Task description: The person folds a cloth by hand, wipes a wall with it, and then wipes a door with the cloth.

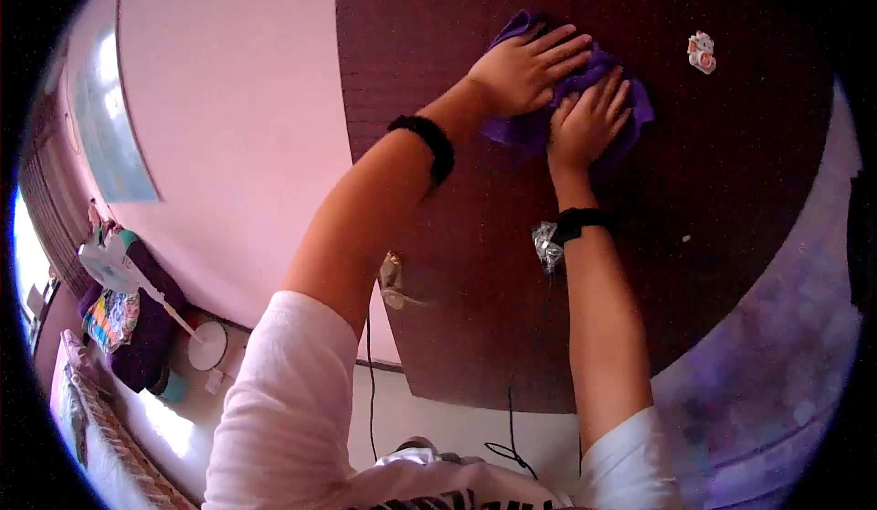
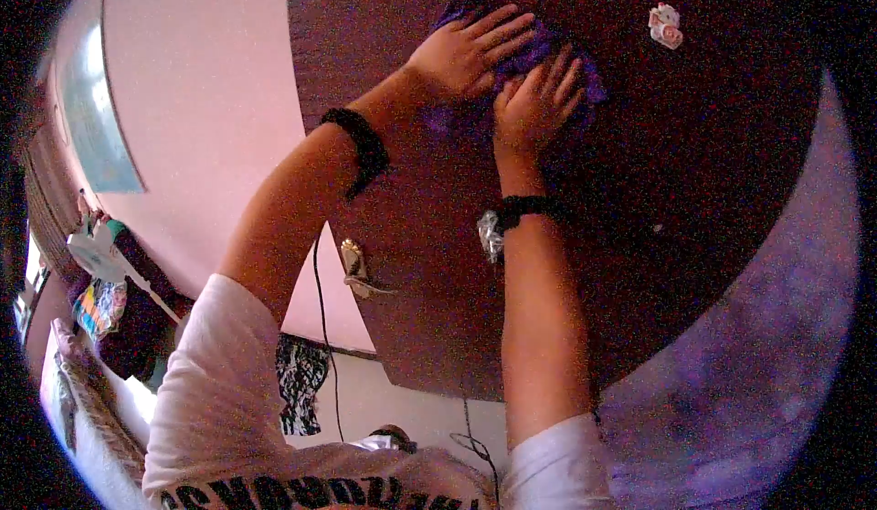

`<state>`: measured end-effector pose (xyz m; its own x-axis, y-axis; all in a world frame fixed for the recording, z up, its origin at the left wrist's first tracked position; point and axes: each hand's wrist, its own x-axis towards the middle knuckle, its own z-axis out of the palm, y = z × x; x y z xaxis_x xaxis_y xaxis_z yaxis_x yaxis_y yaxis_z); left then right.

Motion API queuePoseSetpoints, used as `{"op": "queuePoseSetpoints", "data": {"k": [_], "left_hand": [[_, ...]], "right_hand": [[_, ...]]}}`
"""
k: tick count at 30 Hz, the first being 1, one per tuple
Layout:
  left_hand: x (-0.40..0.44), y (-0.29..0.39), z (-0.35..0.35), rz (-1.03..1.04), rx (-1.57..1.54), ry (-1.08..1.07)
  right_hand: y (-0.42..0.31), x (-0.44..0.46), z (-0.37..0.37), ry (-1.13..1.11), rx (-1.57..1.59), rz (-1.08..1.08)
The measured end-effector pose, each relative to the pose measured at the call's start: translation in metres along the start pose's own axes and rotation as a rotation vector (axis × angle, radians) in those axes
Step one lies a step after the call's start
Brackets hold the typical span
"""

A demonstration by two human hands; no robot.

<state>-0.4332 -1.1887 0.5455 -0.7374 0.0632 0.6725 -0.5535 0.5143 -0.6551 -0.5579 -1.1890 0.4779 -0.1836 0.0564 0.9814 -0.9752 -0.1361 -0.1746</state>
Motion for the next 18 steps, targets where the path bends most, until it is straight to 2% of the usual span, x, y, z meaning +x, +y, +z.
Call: {"op": "queuePoseSetpoints", "data": {"k": [2,3,7,12,18], "left_hand": [[0.007,-0.005,-0.002,0.072,0.125,-0.095],[0.008,-0.007,-0.001,0.095,0.048,-0.066],[0.007,-0.017,0.004,0.133,0.093,0.037],[0.002,-0.024,0.007,-0.019,0.129,0.035],[-0.005,-0.043,0.017,-0.012,0.111,0.06]], "right_hand": [[0.0,0.001,-0.001,0.012,0.001,-0.005],[0.003,-0.001,-0.002,0.02,-0.003,-0.02],[0.003,-0.003,0.005,0.002,-0.018,-0.058],[0.0,-0.01,0.001,-0.135,-0.064,-0.078],[0.005,-0.009,0.016,-0.186,0.013,-0.149]]}}
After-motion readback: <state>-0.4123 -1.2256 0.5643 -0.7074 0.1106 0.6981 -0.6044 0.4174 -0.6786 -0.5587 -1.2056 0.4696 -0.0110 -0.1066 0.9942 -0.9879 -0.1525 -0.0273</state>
